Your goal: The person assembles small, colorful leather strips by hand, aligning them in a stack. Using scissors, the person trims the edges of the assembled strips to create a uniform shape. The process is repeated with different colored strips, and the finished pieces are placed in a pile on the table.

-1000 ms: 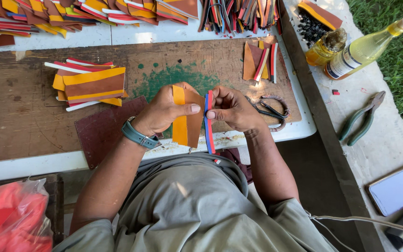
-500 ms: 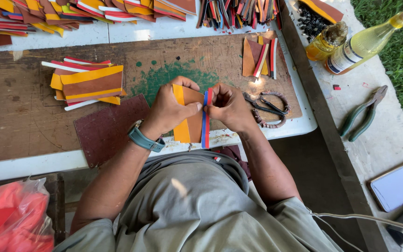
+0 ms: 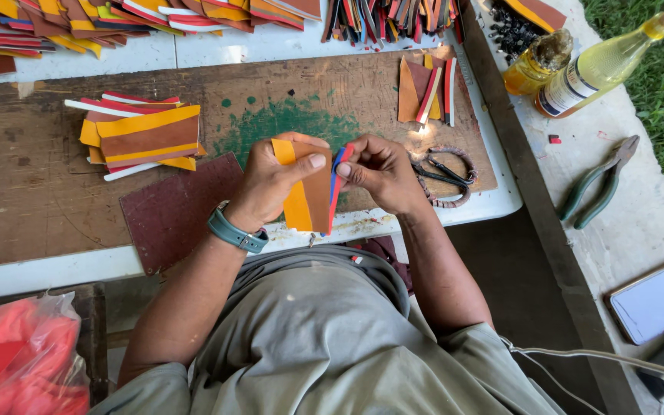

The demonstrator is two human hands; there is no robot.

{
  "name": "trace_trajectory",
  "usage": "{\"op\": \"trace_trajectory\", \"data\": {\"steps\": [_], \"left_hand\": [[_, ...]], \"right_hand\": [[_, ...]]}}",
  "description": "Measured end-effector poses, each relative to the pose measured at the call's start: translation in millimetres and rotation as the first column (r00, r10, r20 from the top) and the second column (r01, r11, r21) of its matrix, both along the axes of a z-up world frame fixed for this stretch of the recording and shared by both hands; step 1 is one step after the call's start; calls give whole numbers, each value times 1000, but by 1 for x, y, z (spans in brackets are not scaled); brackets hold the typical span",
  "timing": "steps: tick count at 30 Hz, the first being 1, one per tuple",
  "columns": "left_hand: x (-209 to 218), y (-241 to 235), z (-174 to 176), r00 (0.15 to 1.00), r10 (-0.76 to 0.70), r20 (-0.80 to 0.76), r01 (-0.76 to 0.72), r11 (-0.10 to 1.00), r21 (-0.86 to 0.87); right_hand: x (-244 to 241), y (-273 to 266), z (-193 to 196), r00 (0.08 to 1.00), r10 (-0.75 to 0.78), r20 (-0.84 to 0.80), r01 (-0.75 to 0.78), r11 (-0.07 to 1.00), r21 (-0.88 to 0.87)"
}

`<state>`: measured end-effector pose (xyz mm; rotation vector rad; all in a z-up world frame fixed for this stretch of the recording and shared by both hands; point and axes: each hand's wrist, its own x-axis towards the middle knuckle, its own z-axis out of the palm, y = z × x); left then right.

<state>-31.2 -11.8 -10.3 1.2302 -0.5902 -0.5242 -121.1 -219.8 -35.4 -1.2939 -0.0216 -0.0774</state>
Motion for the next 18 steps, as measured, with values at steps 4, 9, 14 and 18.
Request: {"op": "trace_trajectory", "data": {"steps": [4, 9, 14, 18], "left_hand": [[5, 0, 11, 992, 25, 126, -33, 998, 62], [2, 0, 21, 956, 52, 288, -106, 978, 177], [1, 2, 24, 918, 60, 393, -154, 965, 212], [0, 0, 23, 899, 61, 434, -169, 962, 215]], "right_hand": [[4, -1, 6, 1000, -14, 10, 14, 1000, -10], [2, 4, 7, 998, -54, 20, 54, 998, -24], [3, 6, 11, 997, -75, 14, 75, 997, -35], [2, 8, 13, 995, -99, 28, 101, 992, -74]]}}
